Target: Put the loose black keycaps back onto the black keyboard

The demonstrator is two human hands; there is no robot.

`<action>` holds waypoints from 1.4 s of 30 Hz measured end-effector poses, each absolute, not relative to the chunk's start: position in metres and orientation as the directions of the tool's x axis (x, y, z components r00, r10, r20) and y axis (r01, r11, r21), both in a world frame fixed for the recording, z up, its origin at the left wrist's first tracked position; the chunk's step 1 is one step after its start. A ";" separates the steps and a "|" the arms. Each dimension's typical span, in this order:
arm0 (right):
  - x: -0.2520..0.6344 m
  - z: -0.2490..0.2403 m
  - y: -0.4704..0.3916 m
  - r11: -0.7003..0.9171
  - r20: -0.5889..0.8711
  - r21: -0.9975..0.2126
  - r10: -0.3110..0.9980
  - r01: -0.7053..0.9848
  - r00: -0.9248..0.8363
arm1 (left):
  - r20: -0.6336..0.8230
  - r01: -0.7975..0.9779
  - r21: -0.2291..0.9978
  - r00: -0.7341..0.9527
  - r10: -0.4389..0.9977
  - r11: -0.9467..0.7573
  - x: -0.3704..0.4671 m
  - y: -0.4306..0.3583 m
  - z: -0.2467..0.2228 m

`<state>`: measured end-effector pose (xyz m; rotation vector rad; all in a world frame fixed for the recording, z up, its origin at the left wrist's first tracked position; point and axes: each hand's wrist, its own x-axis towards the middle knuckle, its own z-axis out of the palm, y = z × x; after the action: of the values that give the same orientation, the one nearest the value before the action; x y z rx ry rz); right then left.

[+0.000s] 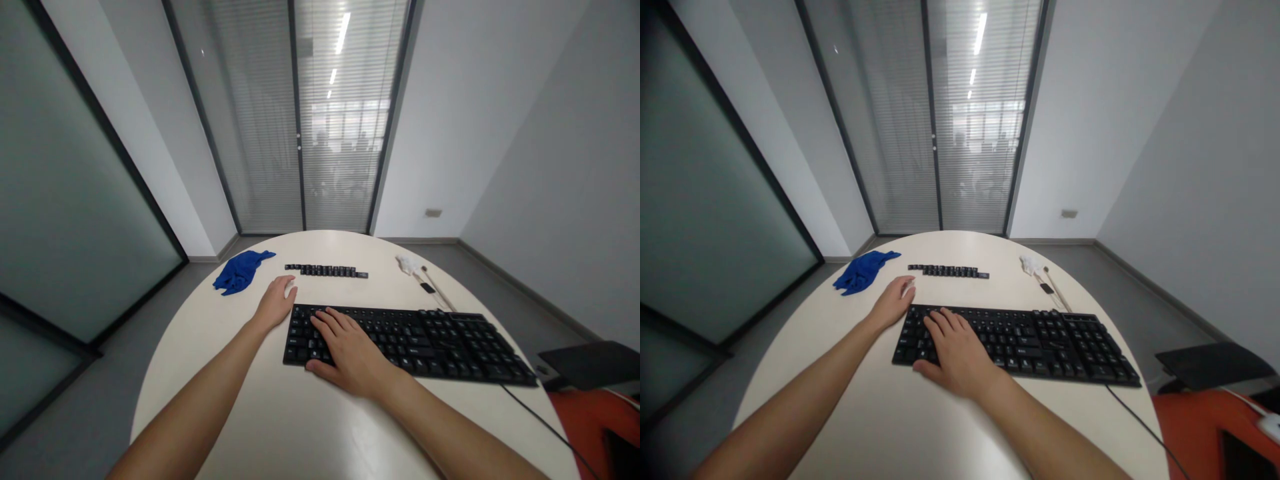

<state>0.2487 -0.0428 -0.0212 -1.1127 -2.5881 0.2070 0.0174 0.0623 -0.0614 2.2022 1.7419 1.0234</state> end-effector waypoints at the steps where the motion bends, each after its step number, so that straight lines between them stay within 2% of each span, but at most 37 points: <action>1: 0.249 -0.021 -0.043 0.688 0.230 -0.255 0.726 0.679 -0.648 | 0.405 0.820 0.490 0.087 0.910 -0.297 0.018 0.064 -0.061; 9: 0.250 -0.019 -0.041 0.700 0.233 -0.275 0.714 0.659 -0.661 | 0.335 0.936 0.324 0.022 0.942 -0.137 0.026 0.091 -0.043; 16: 0.251 -0.018 -0.041 0.699 0.222 -0.282 0.714 0.657 -0.664 | 0.278 0.962 0.213 0.109 0.954 -0.172 0.029 0.100 -0.040; 22: 0.250 -0.018 -0.040 0.694 0.219 -0.290 0.718 0.659 -0.661 | 0.252 0.965 0.192 0.129 0.959 -0.181 0.033 0.100 -0.036; 29: 0.250 -0.017 -0.041 0.695 0.220 -0.275 0.718 0.664 -0.660 | 0.260 0.956 0.259 0.068 0.963 -0.138 0.034 0.097 -0.034; 35: 0.249 -0.018 -0.041 0.692 0.224 -0.287 0.720 0.662 -0.656 | 0.274 0.915 0.388 0.003 0.962 -0.113 0.028 0.079 -0.034; 38: 0.248 -0.018 -0.041 0.693 0.226 -0.288 0.720 0.660 -0.657 | 0.305 0.860 0.486 -0.002 0.952 -0.154 0.032 0.064 -0.037; 42: 0.257 -0.012 -0.037 0.722 0.225 -0.320 0.687 0.613 -0.691 | 0.329 0.747 0.598 0.104 0.939 -0.292 0.042 0.045 -0.038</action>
<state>0.2569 -0.0366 -0.0124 -1.0134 -2.5990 0.3142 0.0416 0.0446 -0.0377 2.1046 1.6675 0.9759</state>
